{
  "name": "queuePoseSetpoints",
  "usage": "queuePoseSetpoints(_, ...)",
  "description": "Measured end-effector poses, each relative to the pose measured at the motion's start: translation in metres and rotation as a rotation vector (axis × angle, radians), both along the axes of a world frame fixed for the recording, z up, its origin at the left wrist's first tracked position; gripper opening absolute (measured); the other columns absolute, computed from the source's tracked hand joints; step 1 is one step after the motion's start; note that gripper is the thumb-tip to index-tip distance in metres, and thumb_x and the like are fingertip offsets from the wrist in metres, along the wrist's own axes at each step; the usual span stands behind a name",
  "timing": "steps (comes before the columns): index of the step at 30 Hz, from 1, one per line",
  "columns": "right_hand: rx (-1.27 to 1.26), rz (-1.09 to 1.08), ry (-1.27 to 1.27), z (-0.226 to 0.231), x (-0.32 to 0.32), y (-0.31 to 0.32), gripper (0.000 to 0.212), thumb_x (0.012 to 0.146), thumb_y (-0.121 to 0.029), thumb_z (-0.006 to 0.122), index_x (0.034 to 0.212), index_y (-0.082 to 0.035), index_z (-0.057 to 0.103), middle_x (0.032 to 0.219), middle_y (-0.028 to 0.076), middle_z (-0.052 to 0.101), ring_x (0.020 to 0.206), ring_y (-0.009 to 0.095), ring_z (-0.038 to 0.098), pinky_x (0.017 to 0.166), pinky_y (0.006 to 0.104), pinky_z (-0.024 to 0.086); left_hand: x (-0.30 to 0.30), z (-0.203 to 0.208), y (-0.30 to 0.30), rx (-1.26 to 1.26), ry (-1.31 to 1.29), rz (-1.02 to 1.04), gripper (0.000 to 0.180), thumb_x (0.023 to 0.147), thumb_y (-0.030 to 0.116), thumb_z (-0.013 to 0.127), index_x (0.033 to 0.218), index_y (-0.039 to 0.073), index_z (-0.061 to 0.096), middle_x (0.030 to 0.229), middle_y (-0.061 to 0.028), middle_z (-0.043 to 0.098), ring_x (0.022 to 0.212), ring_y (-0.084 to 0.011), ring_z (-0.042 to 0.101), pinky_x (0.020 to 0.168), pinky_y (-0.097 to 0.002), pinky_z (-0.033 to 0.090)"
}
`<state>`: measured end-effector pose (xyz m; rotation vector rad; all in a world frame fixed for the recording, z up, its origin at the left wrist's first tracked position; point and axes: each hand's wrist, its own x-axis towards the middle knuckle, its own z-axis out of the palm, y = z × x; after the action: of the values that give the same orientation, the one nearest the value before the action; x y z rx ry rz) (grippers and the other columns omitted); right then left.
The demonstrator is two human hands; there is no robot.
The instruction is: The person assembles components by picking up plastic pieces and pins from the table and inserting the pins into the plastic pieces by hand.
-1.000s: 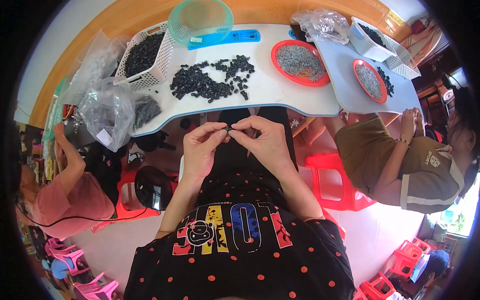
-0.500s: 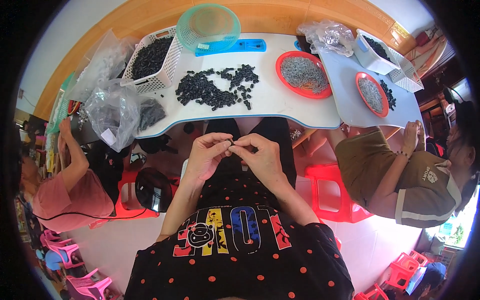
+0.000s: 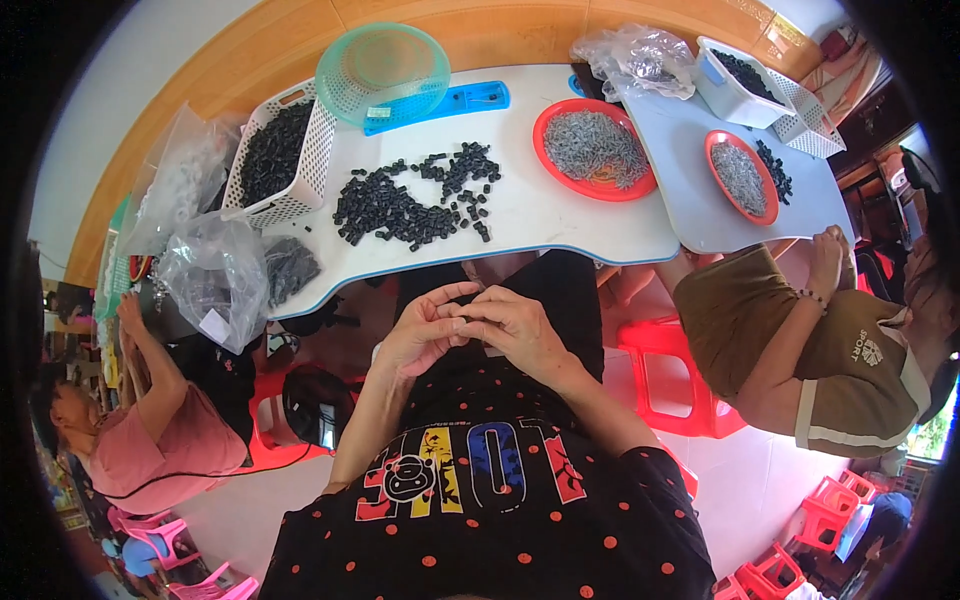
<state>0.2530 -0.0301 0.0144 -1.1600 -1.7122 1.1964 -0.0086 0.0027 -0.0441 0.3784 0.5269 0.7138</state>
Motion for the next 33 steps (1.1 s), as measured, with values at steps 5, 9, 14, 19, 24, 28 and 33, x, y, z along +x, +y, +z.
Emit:
queuePoseSetpoints(5, -0.014, 0.034, 0.047, -0.015, -0.007, 0.012, 0.032, 0.113, -0.014, 0.097, 0.143, -0.005, 0.094, 0.126, 0.006, 0.08, 0.102, 0.014, 0.079, 0.089, 0.0313, 0.065, -0.001, 0.002, -0.01, -0.05, -0.007, 0.091, 0.062, 0.114, -0.003, 0.091, 0.172, -0.004, 0.068, 0.125, -0.0136, 0.092, 0.103, -0.0218, 0.09, 0.094, -0.0355, 0.077)
queuePoseSetpoints(9, -0.225, 0.086, 0.378, -0.018, -0.007, 0.026, 0.062, 0.112, -0.004, 0.094, 0.172, -0.006, 0.079, 0.127, -0.001, 0.076, 0.102, 0.007, 0.067, 0.09, 0.0288, 0.06, -0.015, 0.003, 0.001, 0.011, -0.042, 0.143, 0.046, 0.117, 0.0, 0.089, 0.161, -0.005, 0.078, 0.127, -0.0144, 0.092, 0.104, -0.0237, 0.091, 0.096, -0.037, 0.078)
queuePoseSetpoints(14, -0.272, -0.169, 0.364, -0.038, 0.032, 0.019, 0.047, 0.124, -0.01, 0.083, 0.17, -0.001, 0.079, 0.135, 0.002, 0.083, 0.122, 0.009, 0.073, 0.109, 0.0276, 0.057, -0.083, 0.064, 0.123, 0.28, 0.321, 0.506, 0.026, 0.11, 0.001, 0.09, 0.135, -0.004, 0.087, 0.126, -0.0144, 0.092, 0.113, -0.0255, 0.089, 0.107, -0.042, 0.073)
queuePoseSetpoints(19, 0.099, -0.282, -0.017, -0.057, 0.025, 0.086, 0.026, 0.118, -0.015, 0.089, 0.142, -0.004, 0.096, 0.116, 0.01, 0.088, 0.098, 0.015, 0.076, 0.09, 0.0325, 0.061, -0.23, 0.124, 0.255, 0.571, 0.848, 1.026, 0.078, 0.112, 0.011, 0.095, 0.179, -0.005, 0.06, 0.156, -0.0199, 0.081, 0.133, -0.0258, 0.084, 0.114, -0.0412, 0.067)
queuePoseSetpoints(24, 0.194, -0.339, -0.23, -0.082, 0.034, 0.125, 0.023, 0.113, -0.011, 0.093, 0.134, -0.004, 0.096, 0.12, 0.015, 0.087, 0.099, 0.027, 0.083, 0.091, 0.0404, 0.066, -0.159, 0.082, 0.223, 0.767, 0.996, 0.627, 0.077, 0.111, 0.009, 0.097, 0.181, -0.003, 0.066, 0.162, -0.0167, 0.083, 0.134, -0.0214, 0.084, 0.117, -0.0347, 0.067)
queuePoseSetpoints(28, 0.221, -0.323, -0.25, -0.085, 0.026, 0.155, 0.024, 0.112, -0.011, 0.093, 0.134, -0.005, 0.096, 0.12, 0.014, 0.087, 0.1, 0.028, 0.083, 0.092, 0.0412, 0.066, -0.091, 0.051, 0.162, 0.632, 0.747, 0.421, 0.064, 0.111, 0.006, 0.097, 0.17, -0.003, 0.076, 0.15, -0.0127, 0.089, 0.13, -0.0184, 0.086, 0.115, -0.0341, 0.069)
queuePoseSetpoints(33, 0.256, -0.288, -0.265, -0.094, 0.039, 0.161, 0.025, 0.11, -0.011, 0.094, 0.135, -0.006, 0.096, 0.12, 0.014, 0.086, 0.101, 0.029, 0.083, 0.094, 0.0422, 0.066, -0.035, 0.017, 0.116, 0.582, 0.702, 0.353, 0.04, 0.111, 0.002, 0.094, 0.15, -0.001, 0.089, 0.137, -0.006, 0.093, 0.113, -0.0109, 0.083, 0.103, -0.0301, 0.067)
